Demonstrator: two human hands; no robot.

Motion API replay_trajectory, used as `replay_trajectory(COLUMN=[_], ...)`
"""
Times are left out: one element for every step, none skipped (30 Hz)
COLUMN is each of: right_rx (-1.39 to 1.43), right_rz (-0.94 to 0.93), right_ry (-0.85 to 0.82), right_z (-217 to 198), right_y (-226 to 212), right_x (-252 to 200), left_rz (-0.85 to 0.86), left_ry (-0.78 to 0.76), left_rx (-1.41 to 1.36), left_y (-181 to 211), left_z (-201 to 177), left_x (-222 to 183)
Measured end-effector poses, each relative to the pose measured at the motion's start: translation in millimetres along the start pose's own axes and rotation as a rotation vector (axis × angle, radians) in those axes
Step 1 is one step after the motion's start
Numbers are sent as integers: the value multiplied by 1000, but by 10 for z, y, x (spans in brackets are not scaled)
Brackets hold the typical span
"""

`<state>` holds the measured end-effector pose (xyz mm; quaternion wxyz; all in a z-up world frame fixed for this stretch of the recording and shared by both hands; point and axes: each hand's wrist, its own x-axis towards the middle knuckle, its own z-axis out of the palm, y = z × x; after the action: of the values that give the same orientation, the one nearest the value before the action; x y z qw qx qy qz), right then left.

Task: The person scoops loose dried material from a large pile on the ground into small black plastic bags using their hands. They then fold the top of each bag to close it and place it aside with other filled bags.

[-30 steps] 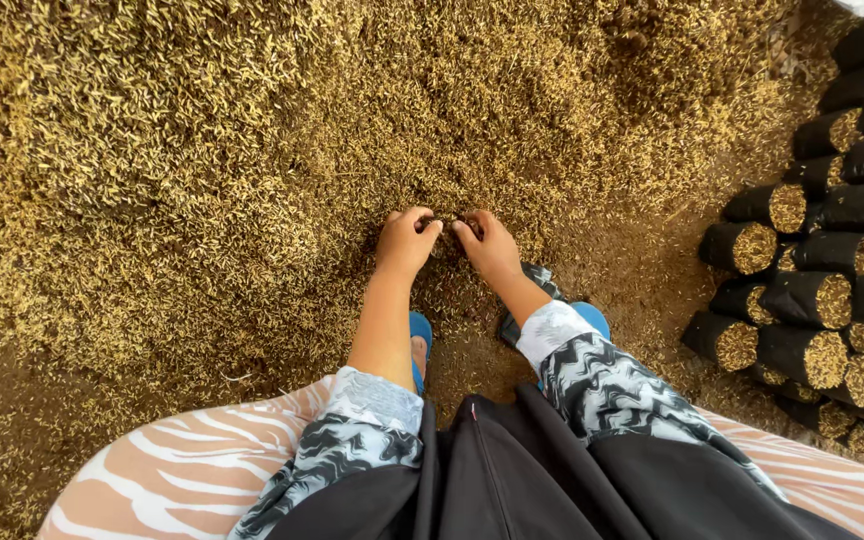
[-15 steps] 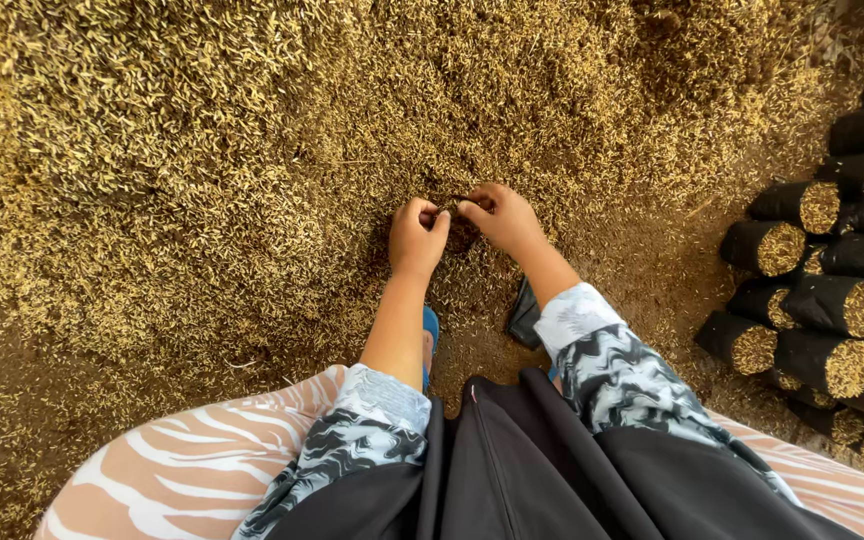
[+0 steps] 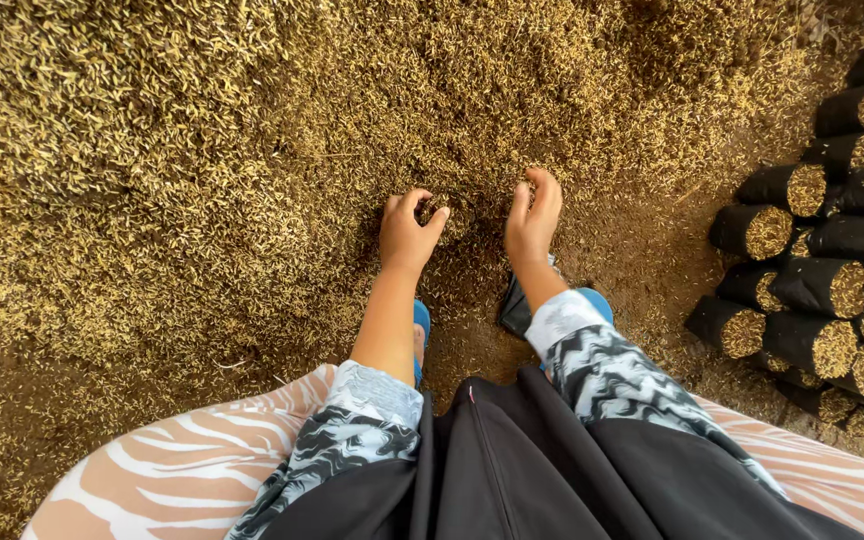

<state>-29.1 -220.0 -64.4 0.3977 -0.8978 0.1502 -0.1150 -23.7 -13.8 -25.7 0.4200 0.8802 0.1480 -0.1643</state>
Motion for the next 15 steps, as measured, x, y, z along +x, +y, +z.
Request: replay_trajectory(right_rx=[-48,-96,-140,-167,-191,-215,-182,-148,-117,-138,-157,-176,-239,-302,-369], right_rz=[-39,-79,-117,-142,-162,-182,-208,-235,-264,-335,-408,-481,-576,-671,-763], right_ry=[-4,-7,-12,-21,-35,-49,-81,-113,-141,-197,-253,-309,-353,-396,-440], right_z=[53,120,177,209,257,301,313,337,349,341,340,331,310,282,232], right_y=[4,-16,-37,-45,-70,-97,-112,-132,-151,-170,-195,-218,-230,-233,-222], right_x=[-117,-256,-333,-339,-373,-384,-350,-259,-135,-26,96,207,297,381,423], left_rz=[12,24,35,42,44,46,65,85,109,82,57,31,18,4,-9], left_ry=[0,-1,1,2,0,-1,6,14,21,6,-7,-20,-30,-39,-54], left_rx=[-12,-24,-33,-45,-51,-58,-78,-98,-122,-105,-87,-69,-73,-77,-83], left_y=[-1,-2,1,7,-15,-31,-41,-48,-33,-18,-1,19,32,41,56], left_z=[-19,-33,-46,-53,-66,-81,-86,-93,-92,-92,-106,-120,-132,-143,-131], left_x=[17,14,17,20,-9,-13,-20,-25,-9,-10,-4,3,3,5,-1])
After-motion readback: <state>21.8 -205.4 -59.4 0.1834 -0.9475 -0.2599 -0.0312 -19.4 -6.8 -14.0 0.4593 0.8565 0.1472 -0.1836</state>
